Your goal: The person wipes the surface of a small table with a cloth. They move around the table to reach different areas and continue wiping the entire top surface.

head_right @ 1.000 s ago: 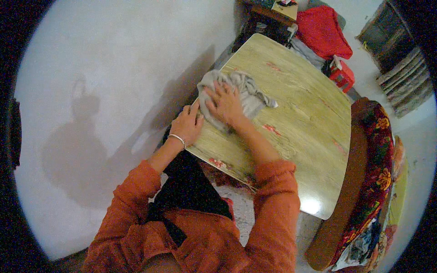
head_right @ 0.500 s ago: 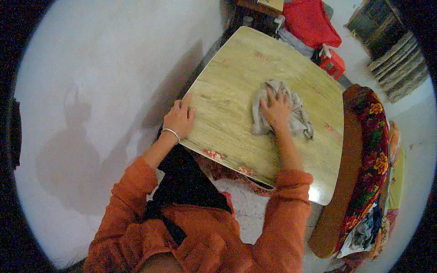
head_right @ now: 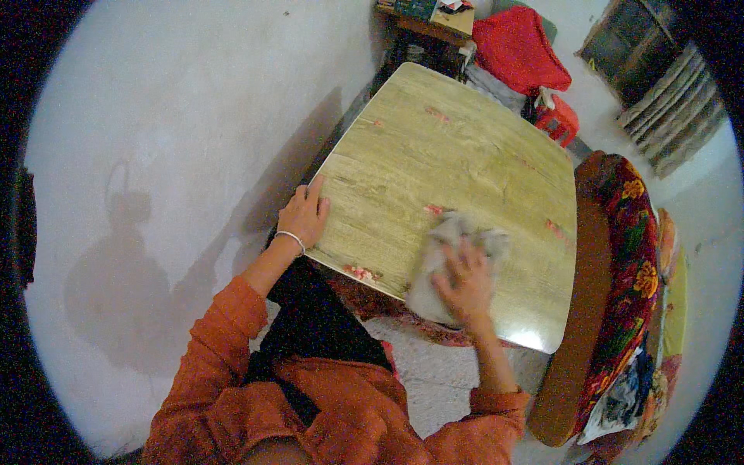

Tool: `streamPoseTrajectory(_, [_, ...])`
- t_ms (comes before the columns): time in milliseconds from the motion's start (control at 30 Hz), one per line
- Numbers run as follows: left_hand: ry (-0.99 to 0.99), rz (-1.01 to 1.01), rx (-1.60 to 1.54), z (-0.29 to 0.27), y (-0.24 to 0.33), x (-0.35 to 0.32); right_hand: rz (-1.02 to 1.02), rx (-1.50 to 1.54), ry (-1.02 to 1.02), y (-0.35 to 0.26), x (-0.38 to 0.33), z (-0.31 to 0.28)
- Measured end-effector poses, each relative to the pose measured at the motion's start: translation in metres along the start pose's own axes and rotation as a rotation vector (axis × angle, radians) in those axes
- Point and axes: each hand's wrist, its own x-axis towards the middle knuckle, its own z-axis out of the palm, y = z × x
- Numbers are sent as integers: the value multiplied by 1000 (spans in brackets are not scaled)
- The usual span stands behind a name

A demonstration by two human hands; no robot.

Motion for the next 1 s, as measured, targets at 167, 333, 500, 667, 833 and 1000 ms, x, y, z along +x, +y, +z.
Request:
streamPoseTrajectory(167, [-2,9,5,3,5,2,322,-227,177,78,40,15])
streamPoseTrajectory(333, [18,25,-17,7,-1,5,157,-202,188,-13,73,53])
streamPoseTrajectory(500, [-23,-17,-4,-1,-1,3,-118,125,0,-77,21,16])
streamPoseTrajectory(667, [-13,-21,-7,2,-1,1,155,-56,-41,-1,-53,-11])
streamPoseTrajectory(833, [-19,-17,-9,1,6,1,421,-334,90,88,-95,-30])
streamPoseTrajectory(1000, [5,-31,3,8,-1,3,442,-411,87,55,-45,9])
